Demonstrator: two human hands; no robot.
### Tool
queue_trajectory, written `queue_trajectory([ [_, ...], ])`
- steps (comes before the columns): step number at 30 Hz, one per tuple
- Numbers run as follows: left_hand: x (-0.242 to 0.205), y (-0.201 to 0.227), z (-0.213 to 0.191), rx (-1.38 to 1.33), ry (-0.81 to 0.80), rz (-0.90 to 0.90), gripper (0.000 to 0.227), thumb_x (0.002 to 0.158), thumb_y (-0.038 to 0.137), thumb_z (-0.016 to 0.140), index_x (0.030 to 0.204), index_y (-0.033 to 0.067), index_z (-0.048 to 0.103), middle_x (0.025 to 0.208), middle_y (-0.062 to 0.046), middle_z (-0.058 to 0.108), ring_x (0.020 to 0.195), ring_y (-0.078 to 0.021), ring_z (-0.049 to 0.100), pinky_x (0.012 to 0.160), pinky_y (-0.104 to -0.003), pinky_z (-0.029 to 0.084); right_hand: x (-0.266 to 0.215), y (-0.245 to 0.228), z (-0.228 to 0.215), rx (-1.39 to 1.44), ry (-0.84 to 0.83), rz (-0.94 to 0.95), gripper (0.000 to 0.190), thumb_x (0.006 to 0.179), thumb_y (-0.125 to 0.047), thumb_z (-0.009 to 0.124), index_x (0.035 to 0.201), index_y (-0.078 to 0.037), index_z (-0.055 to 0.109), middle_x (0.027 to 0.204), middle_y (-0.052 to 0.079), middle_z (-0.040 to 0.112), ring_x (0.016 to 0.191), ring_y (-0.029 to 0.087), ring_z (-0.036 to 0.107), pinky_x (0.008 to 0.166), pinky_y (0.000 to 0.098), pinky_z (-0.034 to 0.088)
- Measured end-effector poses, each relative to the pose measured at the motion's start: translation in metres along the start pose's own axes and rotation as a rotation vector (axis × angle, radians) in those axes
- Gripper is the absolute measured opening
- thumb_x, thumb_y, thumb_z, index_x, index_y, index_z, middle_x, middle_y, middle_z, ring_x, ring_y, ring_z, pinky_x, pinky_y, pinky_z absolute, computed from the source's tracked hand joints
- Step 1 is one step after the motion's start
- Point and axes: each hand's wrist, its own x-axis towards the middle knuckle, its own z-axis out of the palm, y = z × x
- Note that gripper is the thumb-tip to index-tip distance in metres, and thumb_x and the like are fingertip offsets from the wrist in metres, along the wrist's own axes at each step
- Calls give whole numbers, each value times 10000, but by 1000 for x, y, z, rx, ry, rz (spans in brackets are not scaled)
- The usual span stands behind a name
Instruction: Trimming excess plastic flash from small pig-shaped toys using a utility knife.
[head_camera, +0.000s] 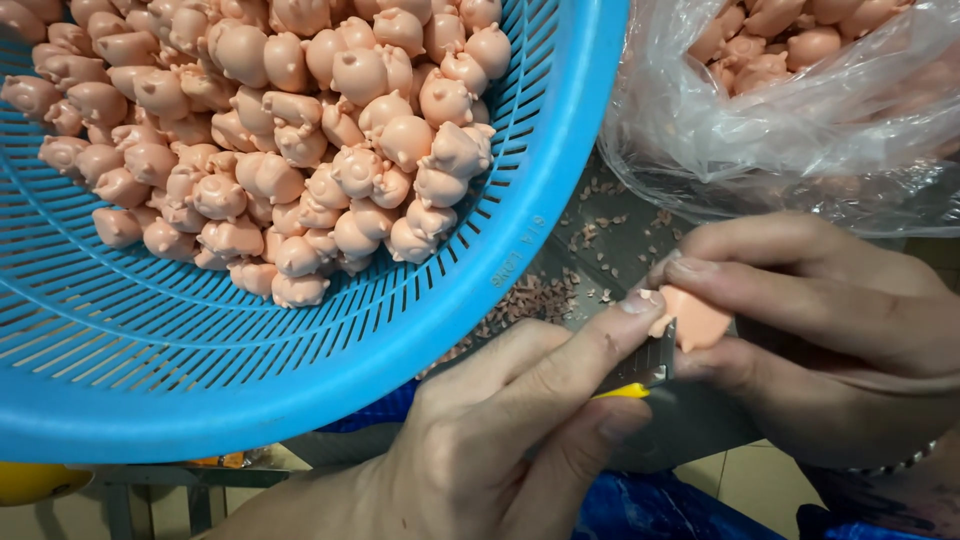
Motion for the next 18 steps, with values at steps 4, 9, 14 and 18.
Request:
queue_trajectory([
  [4, -1, -2, 3, 3, 2, -1, 368, 978, 15, 638, 1333, -58, 571, 971, -135, 681, 701, -154, 622, 651, -244, 561, -2, 3, 2, 3, 31, -24, 452, 697, -124, 793, 1116, -5, 673, 1178, 210, 720, 890, 184, 777, 743, 223, 670],
  [9, 1, -2, 3, 13, 63, 12, 330, 979, -3, 607, 1292, -99, 562, 1124, -229, 728, 854, -228, 745, 784, -285, 634, -3, 19, -7, -21, -110, -175, 528, 750, -166, 787, 1225, -25, 608, 1245, 201, 675, 845, 166, 767, 646, 212, 646],
  [14, 0, -2, 3, 34, 64, 32, 349, 994, 26, 617, 1322, -73, 554, 1007, -158, 730, 776, -178, 696, 753, -266, 614, -3, 7, 6, 273, 85, 42, 530, 801, -94, 728, 1295, -28, 547, 1210, 214, 720, 901, 164, 793, 836, 246, 732],
  [18, -2, -3, -1, 82, 34, 47, 459, 995, 35, 670, 1395, -67, 470, 1012, -165, 751, 762, -175, 678, 802, -294, 617, -7, 10, 9, 469, 144, 236, 365, 873, -113, 645, 1222, -21, 590, 1236, 244, 743, 911, 212, 824, 813, 248, 741],
])
